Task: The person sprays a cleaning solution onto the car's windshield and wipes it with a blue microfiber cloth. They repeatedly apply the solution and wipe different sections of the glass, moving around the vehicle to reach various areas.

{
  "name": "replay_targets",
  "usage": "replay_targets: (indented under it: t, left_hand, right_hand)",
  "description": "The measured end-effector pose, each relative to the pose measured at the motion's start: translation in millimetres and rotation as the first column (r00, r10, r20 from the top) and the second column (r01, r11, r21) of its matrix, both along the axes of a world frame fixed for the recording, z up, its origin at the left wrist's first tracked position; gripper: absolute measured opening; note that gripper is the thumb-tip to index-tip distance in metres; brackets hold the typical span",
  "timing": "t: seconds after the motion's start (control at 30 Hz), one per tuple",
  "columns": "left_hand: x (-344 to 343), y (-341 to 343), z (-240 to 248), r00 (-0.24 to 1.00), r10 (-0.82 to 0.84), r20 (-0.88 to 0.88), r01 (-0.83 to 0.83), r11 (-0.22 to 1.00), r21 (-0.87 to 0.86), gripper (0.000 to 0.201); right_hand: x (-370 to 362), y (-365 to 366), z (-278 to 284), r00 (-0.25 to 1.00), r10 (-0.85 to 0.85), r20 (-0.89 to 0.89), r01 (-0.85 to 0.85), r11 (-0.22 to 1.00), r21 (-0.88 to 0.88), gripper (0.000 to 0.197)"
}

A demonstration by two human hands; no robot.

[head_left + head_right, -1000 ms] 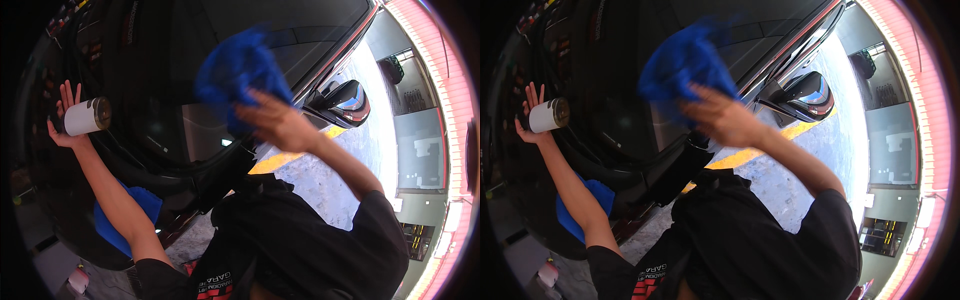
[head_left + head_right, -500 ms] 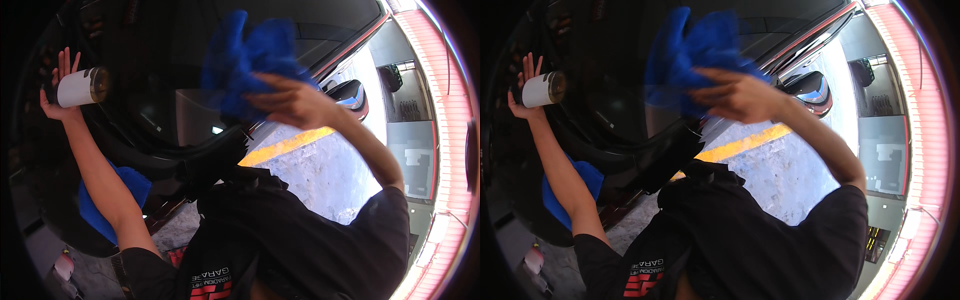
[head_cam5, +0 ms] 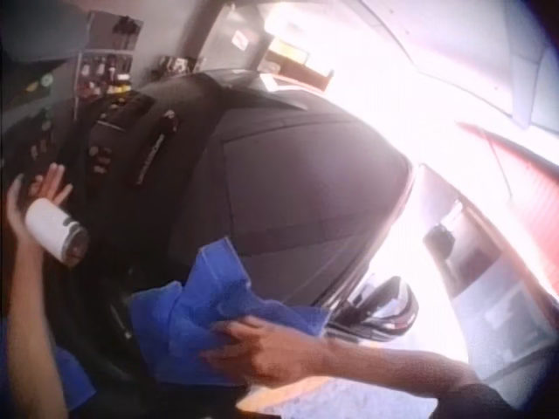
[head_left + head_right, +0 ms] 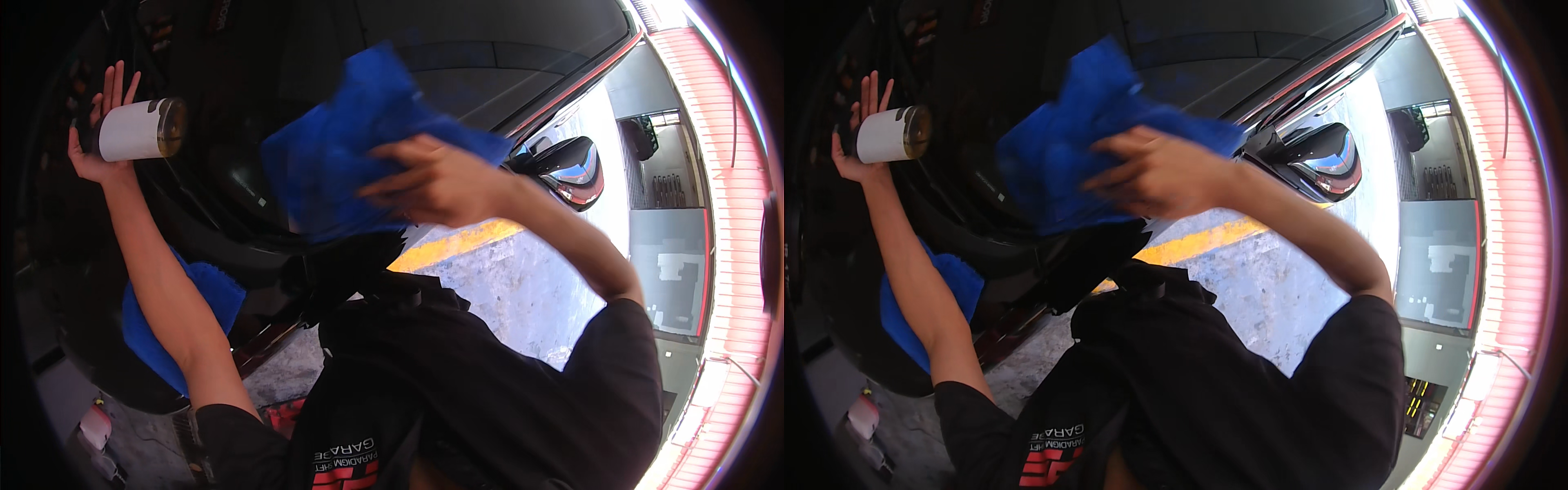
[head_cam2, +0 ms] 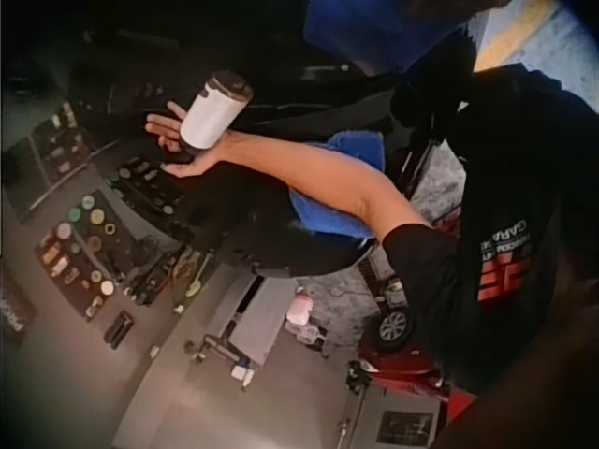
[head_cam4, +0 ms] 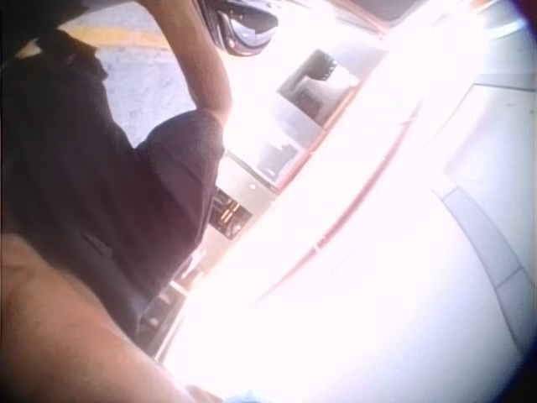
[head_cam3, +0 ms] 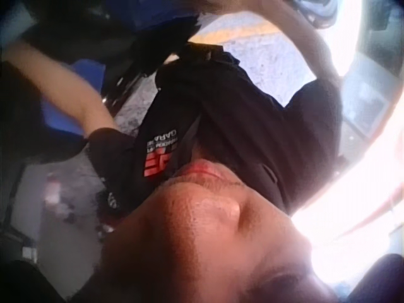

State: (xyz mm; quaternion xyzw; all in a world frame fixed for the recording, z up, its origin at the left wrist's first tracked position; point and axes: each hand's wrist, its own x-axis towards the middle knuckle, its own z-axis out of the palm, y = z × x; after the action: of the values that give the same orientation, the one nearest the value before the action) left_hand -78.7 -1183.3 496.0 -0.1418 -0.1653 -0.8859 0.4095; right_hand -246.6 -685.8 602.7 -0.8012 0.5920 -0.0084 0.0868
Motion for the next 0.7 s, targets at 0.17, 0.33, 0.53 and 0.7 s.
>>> replay_targets:
  t: [0.17,0.33,0.53,0.7]
  left_hand:
    - [8.0,-30.3,-18.8,0.988,-0.145,-0.053,0.142,0.987,-0.069,0.06]
    - [-2.1,-4.7,-6.6,0.999,-0.031,-0.03,0.031,0.999,-0.016,0.061]
    - [15.4,-21.9,-23.2,0.91,-0.34,-0.235,0.315,0.939,-0.139,0.068]
    - [-4.1,13.7,0.4,0.997,-0.075,-0.035,0.077,0.994,0.079,0.063]
  right_hand:
    - [37.9,-53.0,-47.3,0.992,0.047,0.115,-0.037,0.996,-0.086,0.029]
    - [-95.3,37.2,76.7,0.972,-0.06,-0.227,0.068,0.997,0.026,0.029]
    - [-103.2,-7.8,76.9,0.976,0.033,-0.216,-0.02,0.998,0.061,0.025]
    - [-12.2,-84.5,-41.3,0.96,0.249,0.127,-0.262,0.96,0.095,0.022]
